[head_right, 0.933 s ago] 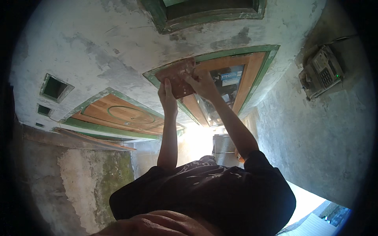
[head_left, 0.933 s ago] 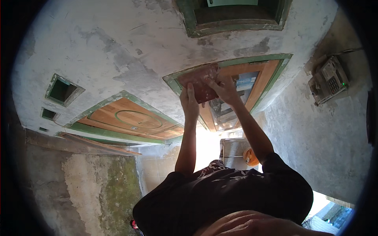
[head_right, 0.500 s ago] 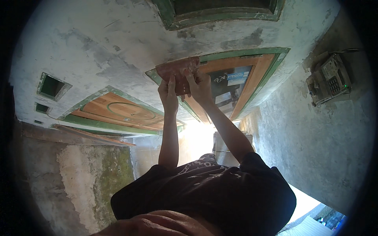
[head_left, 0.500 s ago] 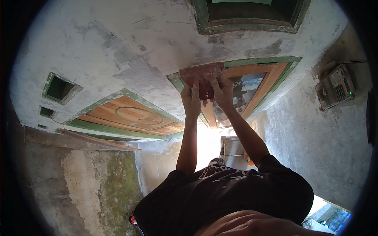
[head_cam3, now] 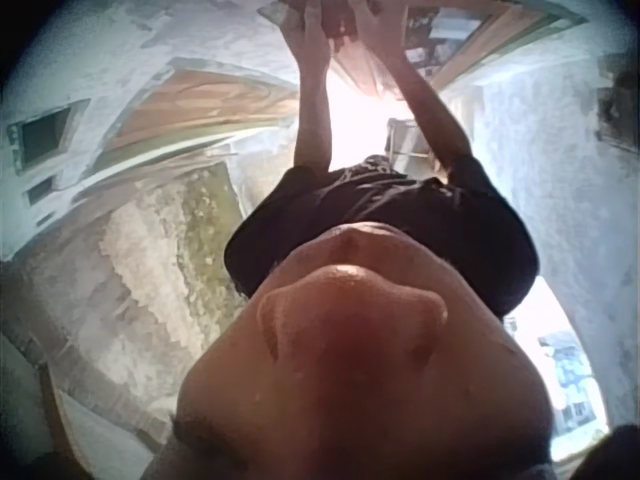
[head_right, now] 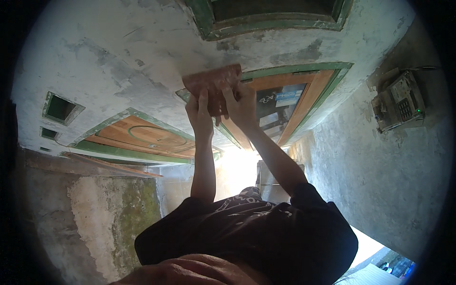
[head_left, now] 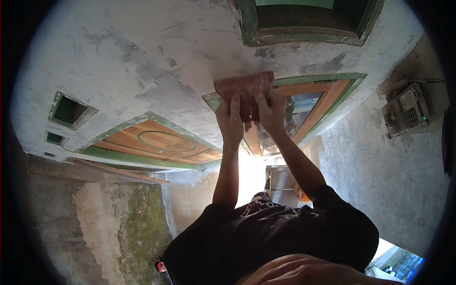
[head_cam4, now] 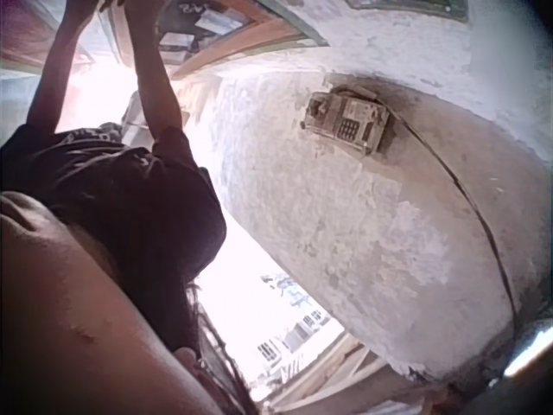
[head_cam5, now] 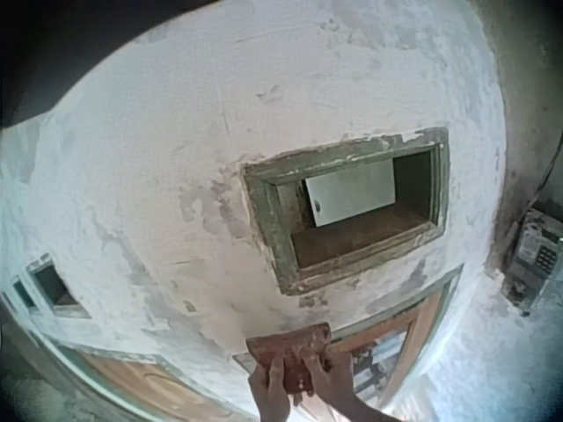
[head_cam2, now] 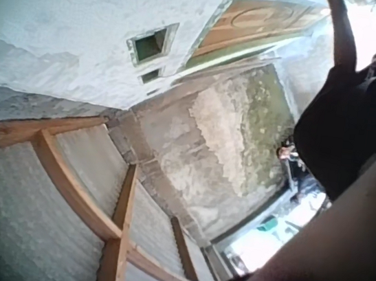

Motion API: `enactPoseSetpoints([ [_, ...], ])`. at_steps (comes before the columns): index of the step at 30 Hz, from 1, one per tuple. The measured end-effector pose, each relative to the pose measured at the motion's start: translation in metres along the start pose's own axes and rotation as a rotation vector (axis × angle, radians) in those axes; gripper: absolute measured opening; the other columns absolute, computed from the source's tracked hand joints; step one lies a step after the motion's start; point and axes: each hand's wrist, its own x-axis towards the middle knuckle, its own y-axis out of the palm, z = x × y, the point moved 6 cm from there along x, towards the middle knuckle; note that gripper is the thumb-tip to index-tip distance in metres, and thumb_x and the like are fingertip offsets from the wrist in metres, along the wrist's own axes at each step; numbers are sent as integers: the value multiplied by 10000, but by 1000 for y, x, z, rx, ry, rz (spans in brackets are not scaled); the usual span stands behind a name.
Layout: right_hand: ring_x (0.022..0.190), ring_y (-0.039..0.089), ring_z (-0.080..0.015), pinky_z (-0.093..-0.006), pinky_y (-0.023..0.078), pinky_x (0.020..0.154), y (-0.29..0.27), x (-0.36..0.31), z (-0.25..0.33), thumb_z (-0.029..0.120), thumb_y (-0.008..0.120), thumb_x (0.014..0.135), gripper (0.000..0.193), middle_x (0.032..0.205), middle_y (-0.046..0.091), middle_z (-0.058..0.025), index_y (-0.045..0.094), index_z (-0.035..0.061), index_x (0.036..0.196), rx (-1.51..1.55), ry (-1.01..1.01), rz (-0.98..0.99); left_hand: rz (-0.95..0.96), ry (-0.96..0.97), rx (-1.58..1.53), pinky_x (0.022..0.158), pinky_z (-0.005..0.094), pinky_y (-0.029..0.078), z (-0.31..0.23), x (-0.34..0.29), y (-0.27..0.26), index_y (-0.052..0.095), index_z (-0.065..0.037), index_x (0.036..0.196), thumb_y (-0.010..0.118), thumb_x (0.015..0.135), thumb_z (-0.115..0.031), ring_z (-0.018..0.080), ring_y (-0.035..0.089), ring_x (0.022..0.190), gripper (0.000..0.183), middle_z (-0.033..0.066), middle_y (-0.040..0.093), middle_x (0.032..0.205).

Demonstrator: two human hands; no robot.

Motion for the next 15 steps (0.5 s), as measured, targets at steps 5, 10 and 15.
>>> enactPoseSetpoints([
  [5, 363, 467, -60, -226, 317, 328, 10, 9, 32, 212, 573, 919, 310, 469, 518, -18, 579, -11, 704, 173, 89, 41, 46, 20, -12, 301, 219, 318, -25, 10, 10, 538, 18, 923, 455, 968, -207, 80, 438, 349, 245, 52, 546, 583],
  [10, 354, 469, -73, -229, 318, 315, 4, 4, 23, 221, 567, 922, 329, 475, 524, -34, 565, -23, 701, 70, -13, 43, -17, 67, 84, 292, 216, 303, -14, 7, 3, 539, 20, 912, 460, 968, -225, 75, 430, 340, 262, 41, 534, 550],
  [15, 349, 468, -77, -231, 318, 309, 14, 22, 55, 223, 568, 921, 335, 476, 525, -39, 563, -22, 692, 180, 31, 60, -1, 69, 26, 291, 213, 298, -50, 18, 19, 546, 21, 908, 460, 967, -217, 69, 422, 339, 261, 40, 531, 555],
])
